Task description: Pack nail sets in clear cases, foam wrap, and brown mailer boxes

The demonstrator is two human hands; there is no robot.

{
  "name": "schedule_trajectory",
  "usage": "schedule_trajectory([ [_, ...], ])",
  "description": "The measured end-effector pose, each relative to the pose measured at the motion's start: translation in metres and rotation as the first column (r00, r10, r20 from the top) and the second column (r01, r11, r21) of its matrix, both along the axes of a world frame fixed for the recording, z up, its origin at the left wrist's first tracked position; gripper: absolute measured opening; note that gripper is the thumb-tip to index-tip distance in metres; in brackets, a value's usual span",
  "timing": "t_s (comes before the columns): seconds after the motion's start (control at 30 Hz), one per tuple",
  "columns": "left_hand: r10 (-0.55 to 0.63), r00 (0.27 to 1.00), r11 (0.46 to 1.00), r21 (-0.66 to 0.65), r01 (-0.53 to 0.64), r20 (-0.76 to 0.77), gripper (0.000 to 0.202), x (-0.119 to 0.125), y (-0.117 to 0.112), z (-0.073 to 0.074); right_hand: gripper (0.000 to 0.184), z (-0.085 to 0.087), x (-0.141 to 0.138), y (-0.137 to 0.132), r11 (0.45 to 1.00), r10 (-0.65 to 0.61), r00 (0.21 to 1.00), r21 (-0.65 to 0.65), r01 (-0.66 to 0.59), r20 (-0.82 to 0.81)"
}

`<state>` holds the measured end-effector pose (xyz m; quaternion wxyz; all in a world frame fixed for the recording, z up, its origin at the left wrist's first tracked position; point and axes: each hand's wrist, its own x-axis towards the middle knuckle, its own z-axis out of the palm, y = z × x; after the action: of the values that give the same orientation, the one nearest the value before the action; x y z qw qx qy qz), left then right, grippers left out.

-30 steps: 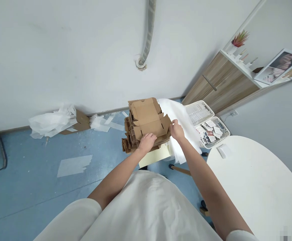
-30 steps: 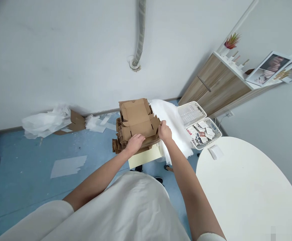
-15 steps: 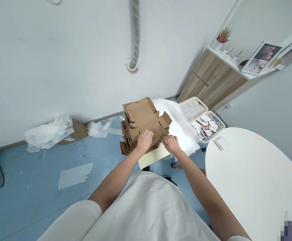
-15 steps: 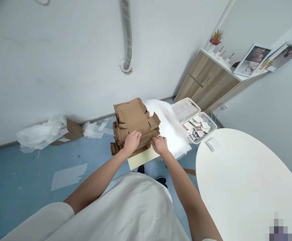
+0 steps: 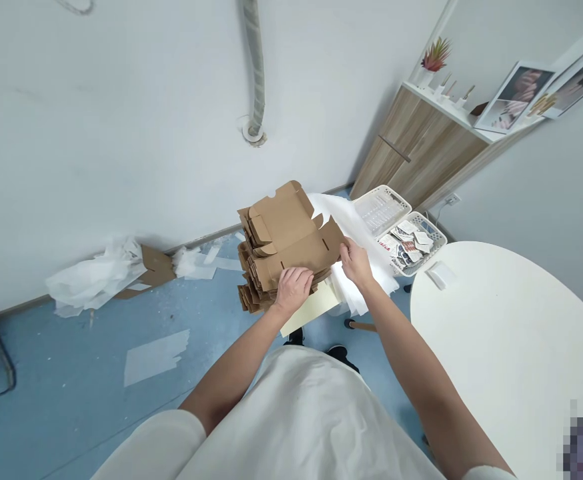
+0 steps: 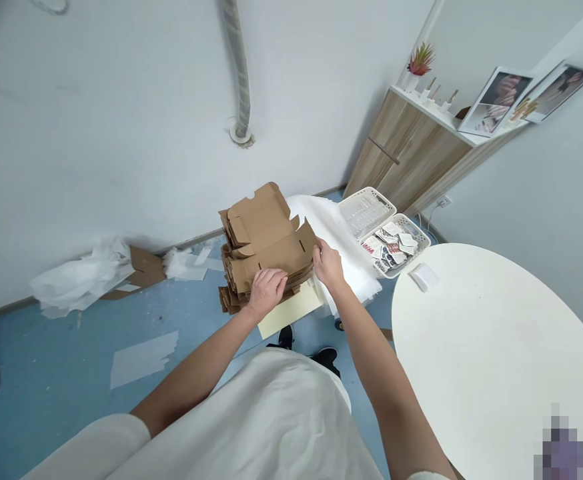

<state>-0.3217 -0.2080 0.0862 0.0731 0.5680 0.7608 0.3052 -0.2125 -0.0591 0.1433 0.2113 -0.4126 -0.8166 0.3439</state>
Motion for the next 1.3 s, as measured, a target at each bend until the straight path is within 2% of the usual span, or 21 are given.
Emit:
schedule_trajectory([
  [0.13, 0.037, 0.999, 0.999, 0.022, -0.037, -0.011, 0.026, 0.008, 0.002, 0.011, 0.044, 0.001, 0.020, -0.001, 0.996, -0.084, 0.996, 0.027, 0.084, -0.012],
  [0.2, 0.148, 0.988, 0.989, 0.027, -0.147, -0.034, 0.029, 0.012, 0.003, 0.020, 0.044, 0.002, 0.037, 0.001, 0.986, -0.166, 0.985, 0.015, 0.167, -0.050],
  [0.27, 0.306, 0.951, 0.951, 0.059, -0.304, -0.038, 0.040, 0.014, 0.007, 0.029, 0.044, 0.005, 0.059, 0.004, 0.967, -0.256, 0.963, -0.009, 0.256, -0.088],
  [0.33, 0.431, 0.902, 0.896, 0.112, -0.430, 0.017, 0.055, 0.019, 0.015, 0.036, 0.044, 0.007, 0.087, 0.006, 0.935, -0.354, 0.927, -0.030, 0.353, -0.120],
  [0.4, 0.469, 0.875, 0.865, 0.137, -0.482, 0.121, 0.066, 0.028, 0.027, 0.036, 0.043, 0.009, 0.118, 0.006, 0.889, -0.457, 0.877, -0.044, 0.456, -0.149],
  [0.47, 0.396, 0.886, 0.894, 0.119, -0.432, 0.240, 0.065, 0.043, 0.042, 0.031, 0.042, 0.009, 0.152, 0.004, 0.830, -0.555, 0.812, -0.049, 0.556, -0.181],
  [0.53, 0.247, 0.902, 0.952, 0.087, -0.294, 0.354, 0.051, 0.067, 0.059, 0.022, 0.041, 0.007, 0.189, -0.002, 0.769, -0.633, 0.744, -0.060, 0.637, -0.212],
  [0.63, 0.059, 0.883, 0.996, 0.030, -0.082, 0.466, 0.026, 0.115, 0.082, 0.010, 0.040, -0.001, 0.246, -0.014, 0.673, -0.730, 0.638, -0.092, 0.734, -0.243],
  [0.7, -0.016, 0.868, 1.000, -0.001, 0.019, 0.497, 0.021, 0.152, 0.095, 0.006, 0.039, -0.008, 0.285, -0.024, 0.604, -0.786, 0.568, -0.109, 0.790, -0.243],
  [0.8, -0.114, 0.856, 0.989, -0.024, 0.146, 0.505, 0.019, 0.208, 0.112, 0.005, 0.037, -0.023, 0.344, -0.040, 0.515, -0.847, 0.483, -0.115, 0.850, -0.223],
  [0.97, -0.292, 0.861, 0.940, -0.040, 0.338, 0.417, 0.019, 0.292, 0.137, -0.002, 0.027, -0.057, 0.436, -0.061, 0.421, -0.894, 0.400, -0.072, 0.904, -0.200],
  [1.07, -0.365, 0.869, 0.901, -0.110, 0.420, 0.334, 0.018, 0.333, 0.149, -0.014, 0.022, -0.078, 0.481, -0.069, 0.379, -0.924, 0.363, -0.160, 0.912, -0.120],
  [1.2, -0.379, 0.890, 0.854, -0.275, 0.442, 0.253, 0.018, 0.369, 0.159, -0.034, 0.020, -0.099, 0.519, -0.077, 0.336, -0.933, 0.359, -0.291, 0.896, 0.030],
  [1.3, -0.319, 0.917, 0.836, -0.385, 0.391, 0.238, 0.040, 0.384, 0.162, -0.048, 0.026, -0.110, 0.530, -0.080, 0.312, -0.929, 0.358, -0.331, 0.891, 0.088],
])
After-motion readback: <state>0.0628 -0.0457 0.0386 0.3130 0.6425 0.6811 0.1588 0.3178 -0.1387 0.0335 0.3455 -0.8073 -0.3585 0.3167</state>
